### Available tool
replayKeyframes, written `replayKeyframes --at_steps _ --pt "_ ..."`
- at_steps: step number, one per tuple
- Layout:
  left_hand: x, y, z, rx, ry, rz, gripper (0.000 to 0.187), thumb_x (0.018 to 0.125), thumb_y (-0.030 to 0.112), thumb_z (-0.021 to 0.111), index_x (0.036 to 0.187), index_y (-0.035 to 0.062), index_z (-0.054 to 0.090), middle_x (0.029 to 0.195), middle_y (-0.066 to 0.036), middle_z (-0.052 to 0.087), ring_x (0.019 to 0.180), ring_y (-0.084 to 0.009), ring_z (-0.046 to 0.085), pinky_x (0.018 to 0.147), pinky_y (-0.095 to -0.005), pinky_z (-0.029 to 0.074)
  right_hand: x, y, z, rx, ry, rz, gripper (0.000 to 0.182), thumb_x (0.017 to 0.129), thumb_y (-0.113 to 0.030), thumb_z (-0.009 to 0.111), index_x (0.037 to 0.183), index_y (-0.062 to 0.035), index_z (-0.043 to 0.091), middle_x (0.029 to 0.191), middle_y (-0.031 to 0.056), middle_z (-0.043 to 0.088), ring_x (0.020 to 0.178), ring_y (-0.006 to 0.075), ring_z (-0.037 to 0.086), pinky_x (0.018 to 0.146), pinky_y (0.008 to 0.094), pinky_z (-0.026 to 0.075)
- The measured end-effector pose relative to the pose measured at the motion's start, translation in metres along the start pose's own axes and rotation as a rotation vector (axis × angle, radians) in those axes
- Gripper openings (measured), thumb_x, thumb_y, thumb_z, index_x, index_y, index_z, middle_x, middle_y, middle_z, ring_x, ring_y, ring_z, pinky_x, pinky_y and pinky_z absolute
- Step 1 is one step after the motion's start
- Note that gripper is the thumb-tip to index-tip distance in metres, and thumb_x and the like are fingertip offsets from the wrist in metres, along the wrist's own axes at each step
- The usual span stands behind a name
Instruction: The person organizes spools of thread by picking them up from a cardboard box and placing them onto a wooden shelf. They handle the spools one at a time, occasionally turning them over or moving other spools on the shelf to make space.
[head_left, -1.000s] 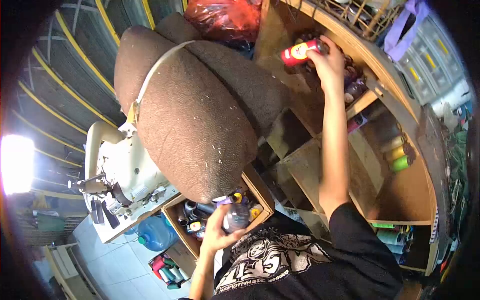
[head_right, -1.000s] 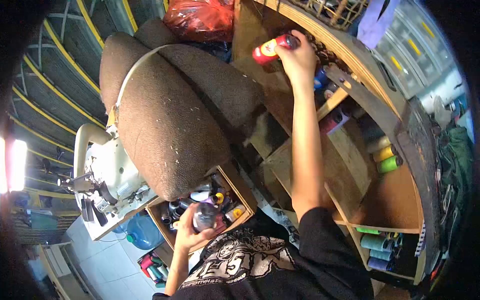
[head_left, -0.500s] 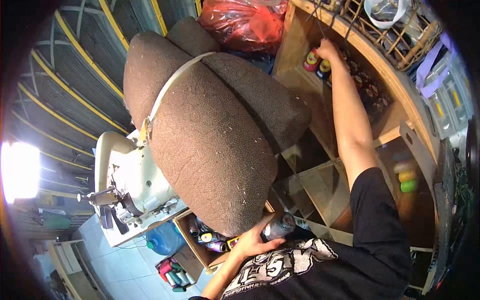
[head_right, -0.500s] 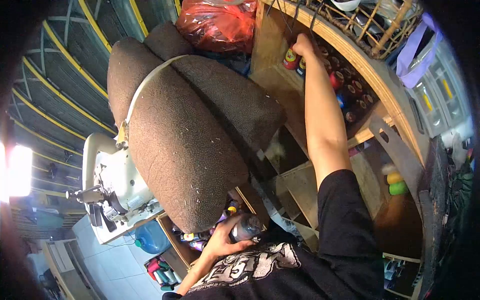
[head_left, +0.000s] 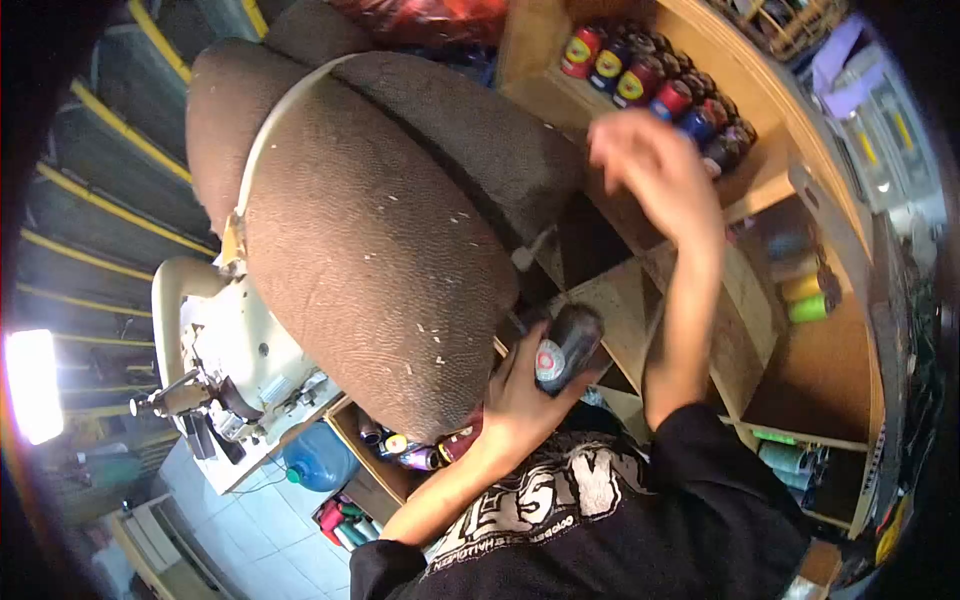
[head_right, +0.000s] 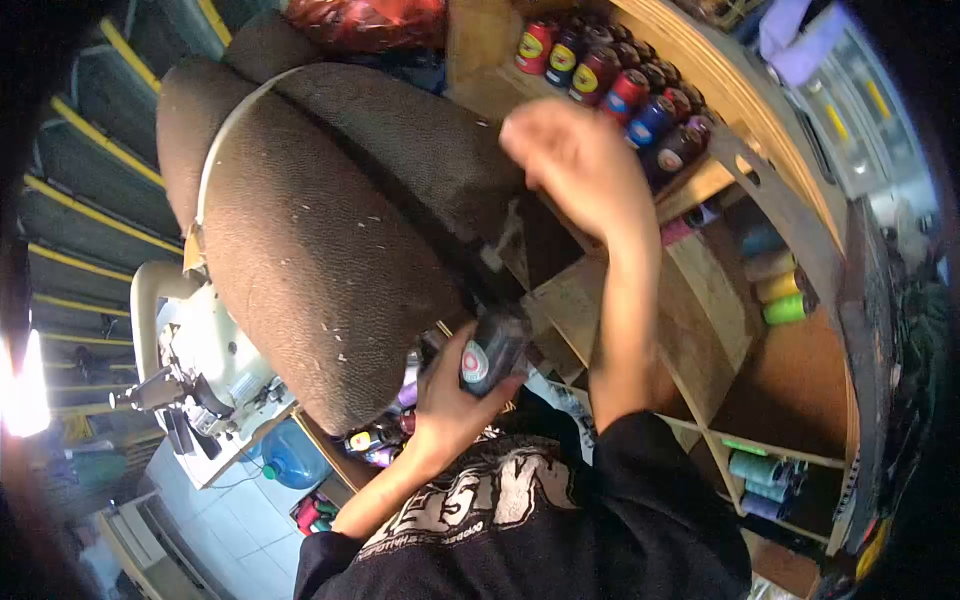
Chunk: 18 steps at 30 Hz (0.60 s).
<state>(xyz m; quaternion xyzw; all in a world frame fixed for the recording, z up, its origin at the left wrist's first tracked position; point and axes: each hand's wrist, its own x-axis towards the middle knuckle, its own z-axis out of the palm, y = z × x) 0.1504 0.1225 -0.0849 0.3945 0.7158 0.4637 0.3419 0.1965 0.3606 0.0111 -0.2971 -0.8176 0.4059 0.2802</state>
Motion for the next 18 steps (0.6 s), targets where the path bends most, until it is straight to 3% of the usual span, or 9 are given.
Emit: replayKeyframes --at_steps 1,3,5,9,10,11,15,17,18 --pt "0.005 0.011 0.002 0.02 0.052 0.045 0.073 0.067 0.029 0.08 0.124 -0.0011 0.046 0.117 -0.022 0.056 0.107 -0.0333 0.056 0.092 -0.039 0.044 -0.036 -0.014 0.004 -0.037 -0.103 0.105 0.044 0.079 -0.043 0.069 0.097 -0.0035 0.064 0.08 0.0126 0.067 0.075 0.0302 0.066 0.065 0.0352 0.05" --pt "0.014 0.019 0.007 0.059 0.133 0.153 0.071 0.066 0.026 0.081 0.123 -0.0006 0.047 0.114 -0.021 0.057 0.105 -0.0347 0.057 0.091 -0.0398 0.045 -0.086 -0.001 0.004 -0.397 -0.253 0.042 0.05 0.078 -0.048 0.067 0.097 -0.0017 0.063 0.072 0.015 0.064 0.069 0.0324 0.065 0.062 0.0368 0.049" --pt "0.022 0.02 0.014 0.097 0.18 0.28 0.071 0.065 0.023 0.081 0.123 -0.0002 0.047 0.11 -0.021 0.058 0.102 -0.0357 0.058 0.09 -0.0404 0.045 -0.11 -0.013 0.006 -0.285 -0.258 0.052 0.055 0.077 -0.051 0.068 0.097 -0.0003 0.062 0.07 0.0161 0.063 0.067 0.035 0.064 0.061 0.0406 0.049" --pt "0.03 0.02 0.019 0.117 0.221 0.431 0.084 0.064 0.023 0.083 0.13 -0.0021 0.039 0.126 -0.024 0.045 0.114 -0.037 0.049 0.088 -0.0426 0.045 -0.114 -0.011 0.0 -0.247 -0.033 0.074 0.054 0.076 -0.048 0.069 0.102 -0.0008 0.061 0.079 0.016 0.066 0.074 0.0302 0.067 0.066 0.0377 0.05" --pt "0.029 0.026 0.018 0.177 0.223 0.383 0.093 0.064 0.022 0.083 0.137 -0.0023 0.029 0.135 -0.023 0.033 0.119 -0.0356 0.045 0.089 -0.0407 0.046 -0.106 -0.014 -0.004 -0.271 0.067 0.055 0.051 0.077 -0.044 0.07 0.105 -0.0026 0.06 0.084 0.0157 0.067 0.078 0.0276 0.068 0.069 0.0358 0.051" --pt "0.026 0.032 0.016 -0.014 0.163 0.255 0.097 0.067 0.02 0.082 0.141 -0.0016 0.022 0.14 -0.022 0.028 0.121 -0.0338 0.044 0.09 -0.0373 0.046 -0.092 -0.008 -0.004 -0.09 0.224 -0.006 0.052 0.075 -0.041 0.072 0.108 -0.0044 0.057 0.085 0.0162 0.066 0.08 0.0277 0.067 0.071 0.0365 0.051" --pt "0.016 0.014 0.021 0.041 0.117 0.285 0.094 0.07 0.016 0.078 0.141 -0.0029 0.02 0.145 -0.021 0.023 0.125 -0.0334 0.041 0.092 -0.0356 0.045 -0.008 -0.022 -0.006 -0.351 0.726 -0.058 0.055 0.073 -0.037 0.075 0.106 0.0014 0.052 0.086 0.0223 0.065 0.084 0.034 0.066 0.073 0.0396 0.052" --pt "0.009 0.005 0.023 0.066 0.098 0.287 0.092 0.071 0.015 0.077 0.141 -0.0035 0.02 0.146 -0.021 0.022 0.127 -0.0334 0.04 0.094 -0.0365 0.044 0.05 0.002 -0.002 -0.44 0.666 -0.147 0.057 0.073 -0.039 0.074 0.104 0.0041 0.053 0.09 0.0255 0.064 0.085 0.0393 0.064 0.074 0.0421 0.052" --pt "0.006 0.001 0.025 0.049 0.097 0.288 0.091 0.072 0.015 0.077 0.141 -0.0037 0.02 0.146 -0.022 0.022 0.127 -0.0335 0.039 0.096 -0.037 0.043 0.082 0.017 -0.002 -0.507 0.585 -0.086 0.058 0.072 -0.04 0.074 0.103 0.0045 0.054 0.092 0.0262 0.064 0.088 0.0399 0.063 0.076 0.043 0.051"
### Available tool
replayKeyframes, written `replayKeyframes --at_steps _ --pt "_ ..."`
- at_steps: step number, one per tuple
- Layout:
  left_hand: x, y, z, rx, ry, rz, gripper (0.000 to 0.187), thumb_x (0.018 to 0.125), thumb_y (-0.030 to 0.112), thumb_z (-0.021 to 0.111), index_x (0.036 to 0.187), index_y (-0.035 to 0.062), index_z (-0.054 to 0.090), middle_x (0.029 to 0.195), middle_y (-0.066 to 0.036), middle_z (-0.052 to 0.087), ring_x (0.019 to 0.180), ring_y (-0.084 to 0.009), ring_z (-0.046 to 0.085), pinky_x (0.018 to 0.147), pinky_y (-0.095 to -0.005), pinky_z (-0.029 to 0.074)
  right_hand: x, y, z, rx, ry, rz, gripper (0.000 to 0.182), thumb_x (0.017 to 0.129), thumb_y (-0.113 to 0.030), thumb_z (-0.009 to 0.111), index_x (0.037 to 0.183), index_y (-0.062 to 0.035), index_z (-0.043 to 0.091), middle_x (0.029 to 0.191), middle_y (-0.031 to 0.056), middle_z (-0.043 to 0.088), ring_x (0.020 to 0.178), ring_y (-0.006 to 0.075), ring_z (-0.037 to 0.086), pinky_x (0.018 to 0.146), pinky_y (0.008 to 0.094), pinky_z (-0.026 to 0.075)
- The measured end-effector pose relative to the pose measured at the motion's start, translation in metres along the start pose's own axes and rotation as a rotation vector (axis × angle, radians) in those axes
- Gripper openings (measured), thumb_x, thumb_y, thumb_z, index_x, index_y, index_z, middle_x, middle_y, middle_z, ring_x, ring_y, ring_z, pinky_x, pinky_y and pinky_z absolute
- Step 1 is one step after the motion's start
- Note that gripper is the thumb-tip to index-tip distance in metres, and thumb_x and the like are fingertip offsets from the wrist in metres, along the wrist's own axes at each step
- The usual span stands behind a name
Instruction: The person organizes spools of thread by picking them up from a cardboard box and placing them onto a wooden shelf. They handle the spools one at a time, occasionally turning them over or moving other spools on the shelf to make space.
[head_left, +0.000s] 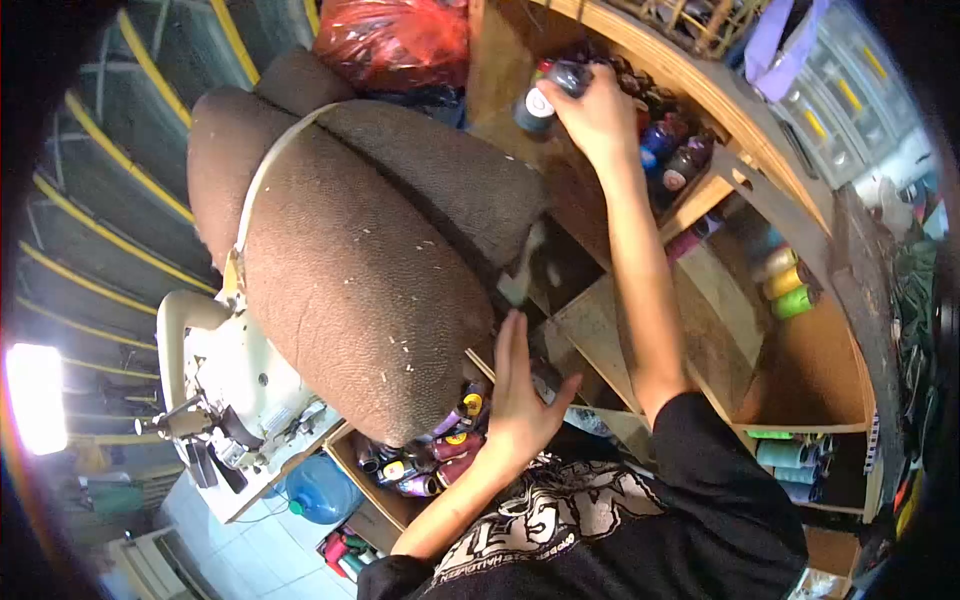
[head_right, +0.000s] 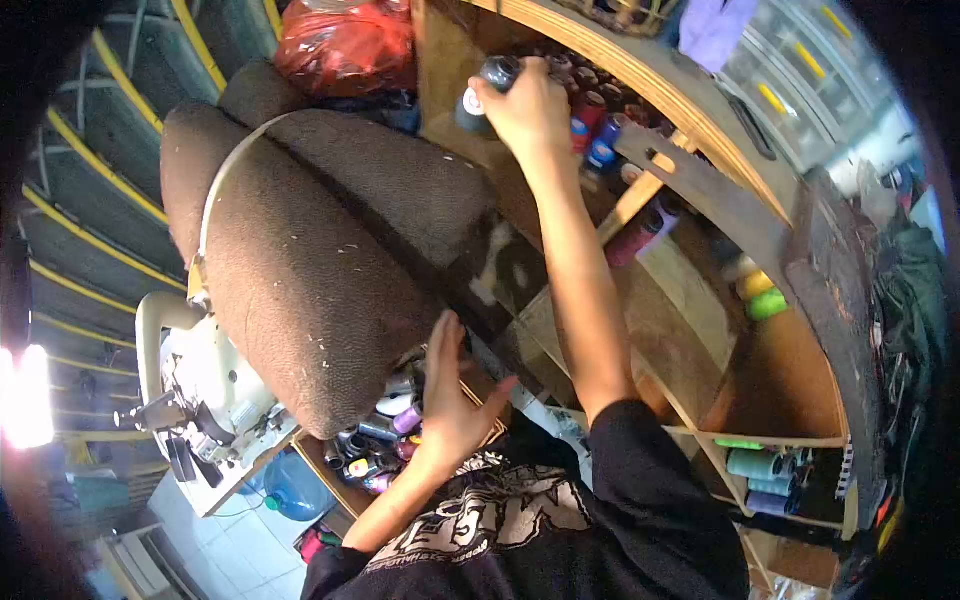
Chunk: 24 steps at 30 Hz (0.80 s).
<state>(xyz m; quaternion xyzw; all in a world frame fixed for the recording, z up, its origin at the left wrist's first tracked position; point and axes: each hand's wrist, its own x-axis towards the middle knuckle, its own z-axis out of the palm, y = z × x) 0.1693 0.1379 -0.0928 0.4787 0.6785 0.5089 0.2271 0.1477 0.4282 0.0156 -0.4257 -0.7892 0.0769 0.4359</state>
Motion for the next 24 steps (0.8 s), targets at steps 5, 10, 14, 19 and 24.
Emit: replayKeyframes --at_steps 5,10,14,19,24 --pt "-0.014 -0.012 -0.004 0.037 0.017 -0.033 0.085 0.074 0.016 0.074 0.139 -0.0045 0.023 0.144 -0.023 0.025 0.131 -0.036 0.032 0.105 -0.0385 0.035 0.08 0.049 0.099 -0.305 -0.271 0.039 0.059 0.069 -0.046 0.074 0.099 0.0022 0.062 0.098 0.0243 0.064 0.095 0.0372 0.062 0.081 0.0417 0.05" --pt "-0.019 -0.025 -0.008 0.057 0.085 -0.051 0.078 0.076 0.015 0.071 0.138 -0.0032 0.027 0.14 -0.023 0.033 0.131 -0.0362 0.034 0.106 -0.0397 0.033 0.072 0.047 0.117 -0.274 -0.274 0.108 0.057 0.069 -0.043 0.075 0.098 0.0033 0.061 0.098 0.0252 0.064 0.094 0.0384 0.062 0.08 0.0449 0.05" --pt "-0.028 -0.037 -0.012 0.053 0.024 -0.052 0.064 0.078 0.016 0.07 0.132 0.0019 0.04 0.136 -0.02 0.041 0.125 -0.0347 0.042 0.1 -0.0384 0.039 0.071 0.052 0.122 -0.321 -0.215 0.103 0.059 0.07 -0.043 0.075 0.104 0.0024 0.057 0.1 0.0267 0.063 0.095 0.0386 0.062 0.081 0.0461 0.05" --pt "-0.064 -0.078 -0.018 0.103 -0.172 -0.08 0.046 0.079 0.015 0.067 0.122 0.0057 0.053 0.124 -0.016 0.055 0.109 -0.0334 0.057 0.088 -0.0383 0.049 0.06 0.064 0.101 -0.203 -0.105 -0.041 0.071 0.067 -0.052 0.073 0.113 0.0002 0.059 0.1 0.0202 0.066 0.1 0.0338 0.061 0.085 0.0397 0.048" --pt "-0.118 -0.109 -0.041 0.37 -0.419 -0.423 0.033 0.082 0.025 0.059 0.108 0.005 0.056 0.101 -0.019 0.062 0.084 -0.0364 0.063 0.071 -0.0446 0.051 -0.1 -0.004 -0.004 0.746 -0.31 0.27 0.02 0.087 -0.026 0.062 0.088 -0.0061 0.063 0.073 -0.0012 0.06 0.065 0.0072 0.054 0.06 0.0206 0.043"
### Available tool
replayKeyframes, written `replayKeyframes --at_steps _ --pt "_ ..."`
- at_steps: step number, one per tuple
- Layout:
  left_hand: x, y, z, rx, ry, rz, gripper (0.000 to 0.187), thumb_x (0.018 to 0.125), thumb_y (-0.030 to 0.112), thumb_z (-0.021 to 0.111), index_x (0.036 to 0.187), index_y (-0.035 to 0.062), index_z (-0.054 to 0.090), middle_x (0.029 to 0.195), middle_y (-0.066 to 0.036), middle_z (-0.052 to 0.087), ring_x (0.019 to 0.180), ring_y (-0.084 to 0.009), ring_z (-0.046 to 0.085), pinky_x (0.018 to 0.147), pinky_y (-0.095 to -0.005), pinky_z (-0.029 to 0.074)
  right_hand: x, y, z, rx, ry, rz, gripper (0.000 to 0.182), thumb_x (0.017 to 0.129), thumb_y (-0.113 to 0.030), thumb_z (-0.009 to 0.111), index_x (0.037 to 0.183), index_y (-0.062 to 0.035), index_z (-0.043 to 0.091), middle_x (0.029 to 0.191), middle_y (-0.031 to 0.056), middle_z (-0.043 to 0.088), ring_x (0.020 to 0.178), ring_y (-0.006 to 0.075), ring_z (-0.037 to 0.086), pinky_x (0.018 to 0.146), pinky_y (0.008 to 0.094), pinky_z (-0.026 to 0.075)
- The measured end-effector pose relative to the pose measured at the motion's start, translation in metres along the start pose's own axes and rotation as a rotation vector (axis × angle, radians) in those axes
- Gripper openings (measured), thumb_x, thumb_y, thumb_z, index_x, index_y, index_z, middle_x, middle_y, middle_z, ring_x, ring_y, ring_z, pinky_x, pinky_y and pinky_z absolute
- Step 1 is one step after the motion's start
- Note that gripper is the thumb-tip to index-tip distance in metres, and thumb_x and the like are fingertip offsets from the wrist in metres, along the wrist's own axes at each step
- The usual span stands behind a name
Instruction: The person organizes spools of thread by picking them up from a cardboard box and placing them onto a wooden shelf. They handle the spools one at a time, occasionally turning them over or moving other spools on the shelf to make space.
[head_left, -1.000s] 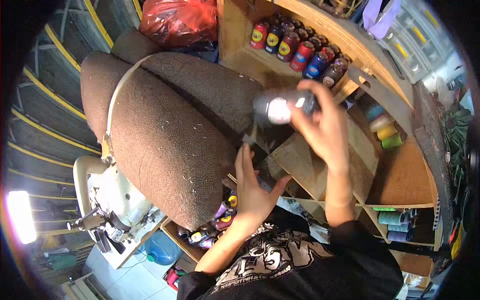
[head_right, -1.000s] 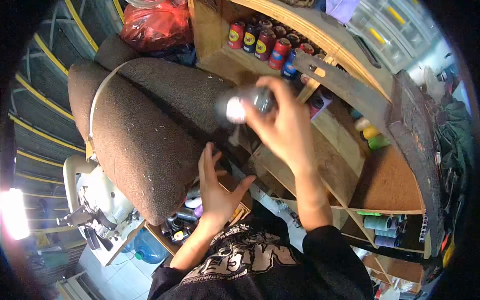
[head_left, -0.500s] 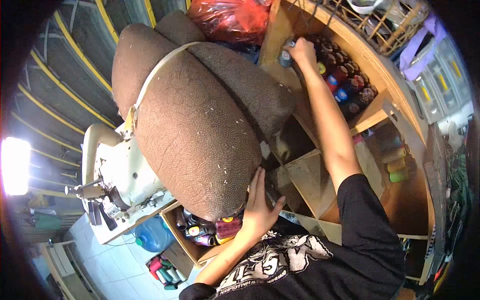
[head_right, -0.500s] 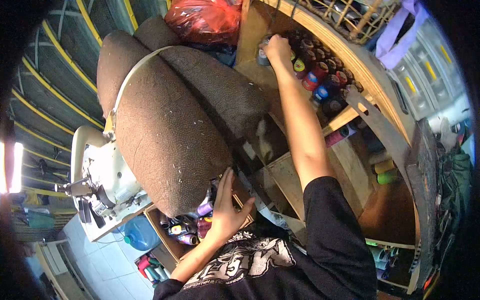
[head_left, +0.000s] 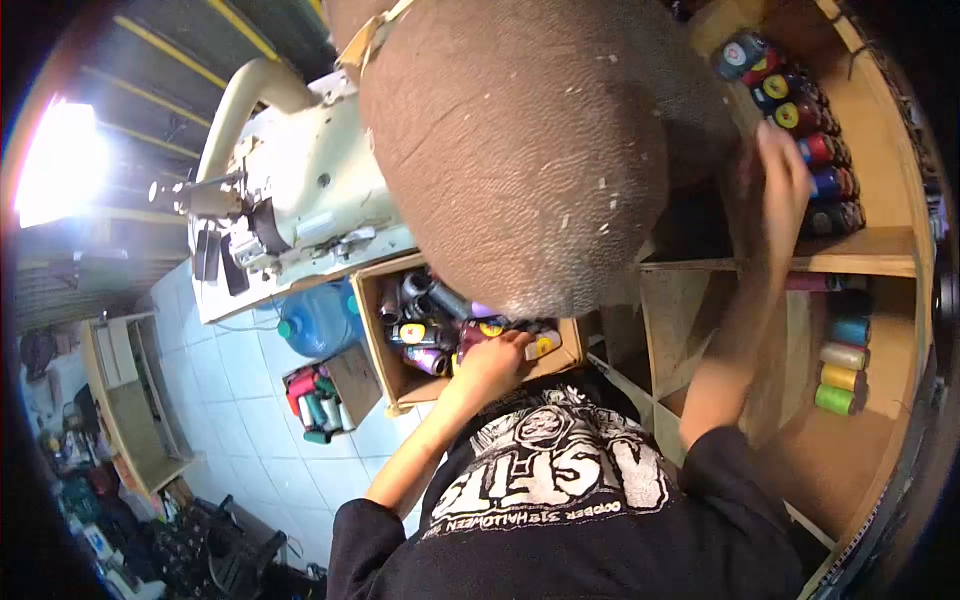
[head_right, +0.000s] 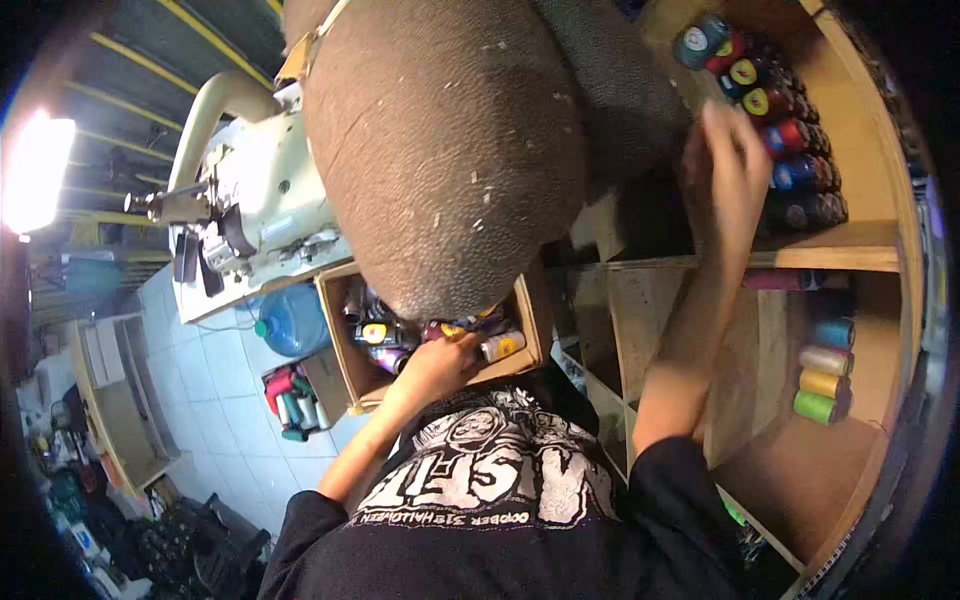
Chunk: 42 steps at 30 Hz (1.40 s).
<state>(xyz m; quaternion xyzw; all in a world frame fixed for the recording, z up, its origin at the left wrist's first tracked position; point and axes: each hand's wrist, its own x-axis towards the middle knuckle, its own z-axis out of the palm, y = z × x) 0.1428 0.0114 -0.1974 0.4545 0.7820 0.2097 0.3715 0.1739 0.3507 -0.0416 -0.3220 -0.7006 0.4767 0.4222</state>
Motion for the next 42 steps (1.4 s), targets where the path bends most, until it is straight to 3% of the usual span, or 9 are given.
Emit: replayKeyframes --at_steps 2,6,16,21,25,30,33,39,42 --pt "-0.005 -0.053 0.037 0.036 0.053 -0.031 0.027 0.082 0.022 0.058 0.104 0.0055 0.056 0.096 -0.017 0.061 0.081 -0.0365 0.063 0.067 -0.045 0.052 -0.062 0.049 -0.015 0.504 -0.147 0.28 0.01 0.085 -0.018 0.063 0.085 -0.0081 0.061 0.07 -0.0023 0.056 0.057 0.0046 0.049 0.049 0.0183 0.039" --pt "-0.012 -0.094 0.04 0.158 0.332 -0.172 0.018 0.082 0.015 0.057 0.096 0.0057 0.055 0.09 -0.016 0.059 0.077 -0.0352 0.062 0.065 -0.0449 0.051 -0.167 0.094 0.007 0.302 -1.037 0.903 0.021 0.086 -0.013 0.062 0.102 0.0012 0.061 0.07 0.003 0.056 0.049 0.0046 0.044 0.042 0.0192 0.033" --pt "-0.024 -0.186 0.067 0.623 0.219 -0.096 0.03 0.078 0.004 0.053 0.107 0.0112 0.057 0.107 -0.005 0.058 0.103 -0.0268 0.052 0.083 -0.0464 0.041 -0.223 0.243 0.123 -0.178 -1.029 0.247 0.031 0.083 -0.023 0.062 0.103 0.0004 0.059 0.081 0.0049 0.065 0.064 0.0155 0.059 0.061 0.0321 0.047" --pt "-0.056 -0.133 0.011 -0.123 0.56 -0.147 0.054 0.068 0.007 0.072 0.119 0.0078 0.055 0.103 -0.011 0.064 0.089 -0.0258 0.06 0.078 -0.0356 0.046 -0.212 0.152 0.121 -0.213 -1.318 0.522 0.029 0.086 -0.026 0.061 0.104 -0.0044 0.065 0.08 0.0014 0.065 0.067 0.0081 0.057 0.061 0.0264 0.047" --pt "-0.103 -0.087 -0.036 -0.896 0.761 -0.227 0.043 0.077 0.005 0.067 0.119 0.0015 0.056 0.096 -0.005 0.063 0.087 -0.0108 0.06 0.077 -0.0261 0.047 -0.273 0.176 0.126 -0.318 -1.54 0.185 0.041 0.074 -0.022 0.072 0.108 -0.0016 0.06 0.089 0.0159 0.066 0.078 0.0207 0.066 0.069 0.0298 0.052" --pt "-0.125 -0.1 -0.009 -1.588 1.068 0.12 0.053 0.093 0.034 0.053 0.132 0.0014 0.04 0.113 -0.011 0.055 0.103 -0.0263 0.057 0.093 -0.0409 0.046 -0.344 0.196 0.135 -0.852 -1.541 -0.215 0.063 0.065 -0.028 0.075 0.116 -0.0038 0.047 0.125 0.0223 0.045 0.113 0.0364 0.049 0.088 0.0462 0.046" --pt "-0.127 -0.105 0.009 -1.918 1.093 0.163 0.051 0.094 0.042 0.046 0.127 0.0038 0.044 0.111 -0.011 0.056 0.099 -0.0245 0.058 0.087 -0.0395 0.049 -0.345 0.203 0.129 -0.682 -1.418 -0.263 0.059 0.06 -0.025 0.077 0.106 -0.0012 0.049 0.111 0.021 0.052 0.104 0.0381 0.053 0.085 0.0466 0.047" --pt "-0.101 -0.069 0.011 -1.691 0.736 0.038 0.048 0.083 0.027 0.067 0.121 0.0071 0.045 0.119 -0.015 0.055 0.094 -0.0229 0.062 0.075 -0.0386 0.054 -0.25 0.113 0.072 0.32 -1.442 0.756 0.065 0.086 -0.027 0.057 0.136 0.003 0.03 0.118 0.0174 0.054 0.103 0.0183 0.056 0.09 0.0285 0.044" --pt "-0.065 -0.051 0.004 -1.231 0.394 0.177 0.059 0.066 0.019 0.079 0.115 0.0065 0.051 0.136 -0.017 0.041 0.119 -0.0259 0.048 0.098 -0.0379 0.04 -0.211 0.07 0.032 0.607 -1.379 1.083 0.057 0.09 -0.036 0.039 0.13 0.0045 0.039 0.105 0.0187 0.061 0.083 0.0175 0.063 0.068 0.0291 0.053"
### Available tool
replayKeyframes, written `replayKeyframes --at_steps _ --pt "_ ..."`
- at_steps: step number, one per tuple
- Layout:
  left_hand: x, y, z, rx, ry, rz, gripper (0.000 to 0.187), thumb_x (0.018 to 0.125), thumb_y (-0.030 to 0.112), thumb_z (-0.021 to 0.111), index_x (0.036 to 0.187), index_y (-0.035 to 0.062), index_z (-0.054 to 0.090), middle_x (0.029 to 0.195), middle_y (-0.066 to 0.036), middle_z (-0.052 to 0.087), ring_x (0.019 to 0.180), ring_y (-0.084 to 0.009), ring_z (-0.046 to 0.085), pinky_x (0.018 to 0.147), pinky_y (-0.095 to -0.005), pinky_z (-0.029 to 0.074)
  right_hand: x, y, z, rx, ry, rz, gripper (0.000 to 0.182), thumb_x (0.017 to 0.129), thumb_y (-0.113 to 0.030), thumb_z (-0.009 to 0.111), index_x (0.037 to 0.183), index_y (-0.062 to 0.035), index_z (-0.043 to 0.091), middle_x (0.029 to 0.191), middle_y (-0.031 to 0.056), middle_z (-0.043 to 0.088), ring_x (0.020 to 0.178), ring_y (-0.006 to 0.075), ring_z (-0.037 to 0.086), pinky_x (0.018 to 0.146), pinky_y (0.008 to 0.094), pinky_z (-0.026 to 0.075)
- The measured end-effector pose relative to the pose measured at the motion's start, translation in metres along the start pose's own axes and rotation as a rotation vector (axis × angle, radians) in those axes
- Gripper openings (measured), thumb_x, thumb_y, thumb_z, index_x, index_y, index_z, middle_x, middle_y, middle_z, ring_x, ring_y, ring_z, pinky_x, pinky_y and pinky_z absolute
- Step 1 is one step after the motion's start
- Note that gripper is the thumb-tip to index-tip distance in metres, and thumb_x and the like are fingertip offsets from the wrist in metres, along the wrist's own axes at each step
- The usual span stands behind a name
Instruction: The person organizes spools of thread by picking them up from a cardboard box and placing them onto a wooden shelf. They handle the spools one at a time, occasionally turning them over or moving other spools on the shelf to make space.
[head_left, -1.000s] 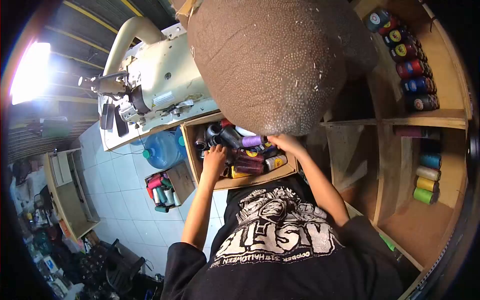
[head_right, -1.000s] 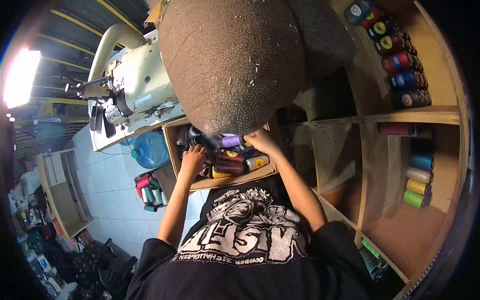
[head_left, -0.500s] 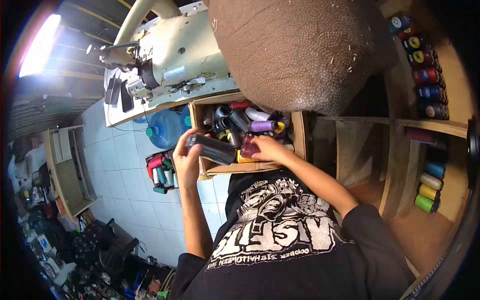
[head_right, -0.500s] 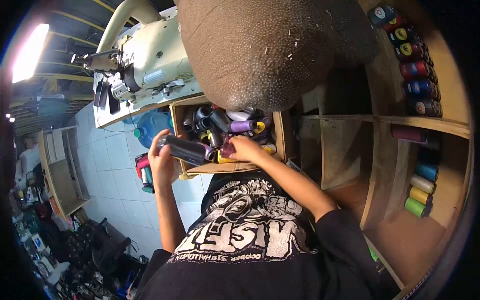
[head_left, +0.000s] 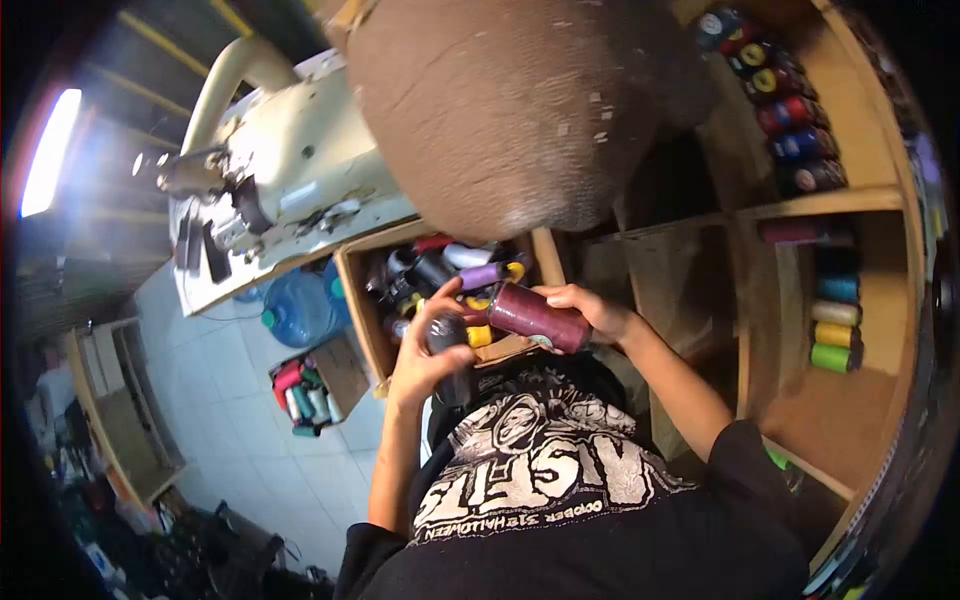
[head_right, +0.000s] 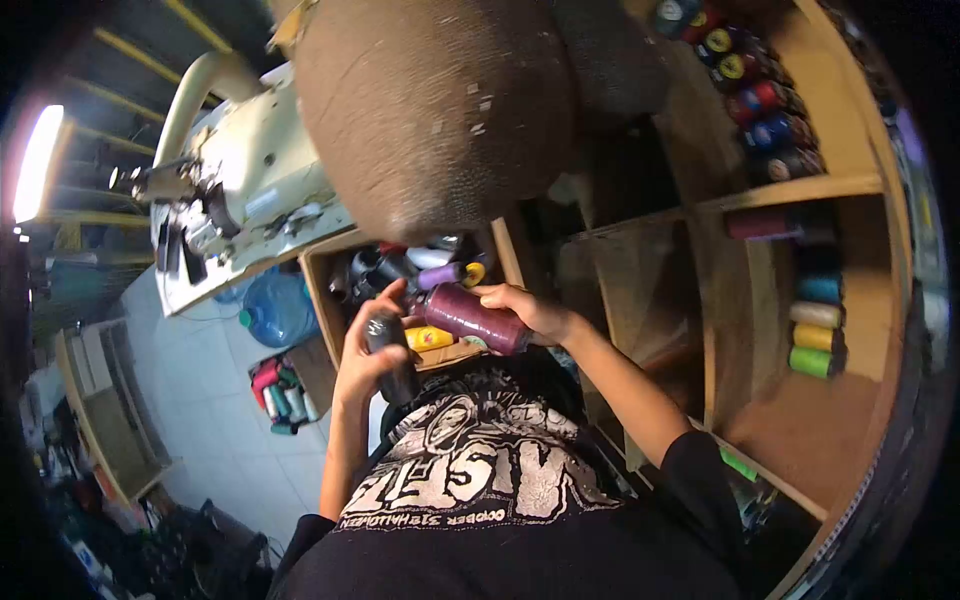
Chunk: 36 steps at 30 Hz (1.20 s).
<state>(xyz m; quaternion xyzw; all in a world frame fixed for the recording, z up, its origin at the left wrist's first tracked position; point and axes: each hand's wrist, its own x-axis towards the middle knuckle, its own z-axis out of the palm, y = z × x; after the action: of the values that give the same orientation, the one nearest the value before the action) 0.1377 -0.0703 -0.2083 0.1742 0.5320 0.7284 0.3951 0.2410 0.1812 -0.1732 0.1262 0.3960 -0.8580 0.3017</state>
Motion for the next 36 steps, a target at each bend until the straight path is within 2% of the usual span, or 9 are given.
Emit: replayKeyframes --at_steps 6,10,15,18,21,23,26,28,36 --pt "0.062 0.053 0.066 0.419 -0.516 0.013 0.1 0.058 0.01 0.08 0.141 -0.0024 0.025 0.137 -0.016 0.044 0.13 -0.0222 0.037 0.109 -0.0346 0.023 -0.069 -0.017 0.006 0.215 0.31 0.117 0.056 0.091 -0.041 0.039 0.111 0.0101 0.052 0.085 0.0229 0.065 0.063 0.0235 0.065 0.052 0.0317 0.055" --pt "0.085 0.057 0.091 0.513 -0.715 0.073 0.075 0.063 0.014 0.08 0.13 0.0044 0.048 0.127 -0.011 0.054 0.119 -0.0216 0.048 0.104 -0.0336 0.032 -0.102 -0.016 0.002 0.212 0.383 0.136 0.055 0.09 -0.042 0.041 0.103 0.0103 0.053 0.074 0.0203 0.064 0.059 0.0275 0.065 0.054 0.0346 0.055" --pt "0.088 0.044 0.102 -0.06 -0.717 -0.42 0.068 0.076 0.006 0.071 0.136 0.0035 0.039 0.111 -0.01 0.056 0.079 -0.0143 0.06 0.072 -0.0294 0.052 -0.111 -0.006 0.004 0.222 0.444 0.144 0.054 0.089 -0.041 0.042 0.1 0.0102 0.055 0.076 0.0214 0.064 0.058 0.0261 0.064 0.054 0.034 0.055" --pt "0.091 0.02 0.094 0.001 -0.8 -0.451 0.072 0.075 0.007 0.072 0.138 0.0036 0.036 0.106 -0.009 0.058 0.084 -0.0149 0.06 0.072 -0.0292 0.053 -0.112 -0.006 0.0 0.196 0.357 0.259 0.055 0.089 -0.041 0.042 0.103 0.0101 0.054 0.079 0.0205 0.064 0.059 0.0242 0.064 0.056 0.0323 0.056" --pt "0.096 0.027 0.098 0.167 -0.913 -0.165 0.069 0.074 0.009 0.073 0.135 0.0019 0.041 0.109 -0.008 0.059 0.087 -0.015 0.059 0.077 -0.0291 0.051 -0.107 -0.007 -0.002 0.187 0.262 0.27 0.058 0.091 -0.046 0.041 0.108 0.0081 0.053 0.082 0.02 0.065 0.063 0.0226 0.065 0.06 0.0302 0.056" --pt "0.094 0.033 0.097 0.171 -0.806 -0.302 0.06 0.073 0.015 0.073 0.127 0.0 0.051 0.108 -0.008 0.061 0.089 -0.0149 0.059 0.082 -0.0289 0.048 -0.106 -0.013 0.001 0.179 0.281 0.229 0.062 0.091 -0.051 0.04 0.11 0.007 0.052 0.084 0.0202 0.065 0.064 0.0223 0.065 0.061 0.0297 0.056" --pt "0.097 0.014 0.092 0.133 -0.642 -0.198 0.054 0.073 0.02 0.071 0.122 -0.0003 0.056 0.1 -0.007 0.064 0.086 -0.0138 0.059 0.076 -0.0283 0.05 -0.118 -0.031 0.014 0.038 0.466 -0.011 0.065 0.091 -0.053 0.046 0.121 0.0045 0.047 0.096 0.0168 0.064 0.076 0.0206 0.066 0.064 0.0297 0.057" --pt "0.095 0.008 0.092 -0.043 -0.506 -0.356 0.06 0.073 0.02 0.071 0.124 -0.0044 0.051 0.096 -0.01 0.064 0.076 -0.0161 0.061 0.069 -0.0298 0.052 -0.129 -0.039 0.021 -0.087 0.597 -0.219 0.058 0.089 -0.041 0.058 0.128 0.0011 0.045 0.104 0.0131 0.062 0.084 0.0192 0.064 0.069 0.0294 0.056" --pt "0.105 0.025 0.117 -0.09 -0.463 -0.305 0.067 0.079 0.017 0.069 0.136 -0.0016 0.038 0.103 -0.017 0.063 0.074 -0.0174 0.06 0.069 -0.029 0.05 -0.137 -0.087 0.037 -0.97 1.371 -0.841 0.046 0.073 -0.01 0.071 0.115 -0.0004 0.055 0.096 0.0098 0.064 0.075 0.0116 0.061 0.069 0.0258 0.05"
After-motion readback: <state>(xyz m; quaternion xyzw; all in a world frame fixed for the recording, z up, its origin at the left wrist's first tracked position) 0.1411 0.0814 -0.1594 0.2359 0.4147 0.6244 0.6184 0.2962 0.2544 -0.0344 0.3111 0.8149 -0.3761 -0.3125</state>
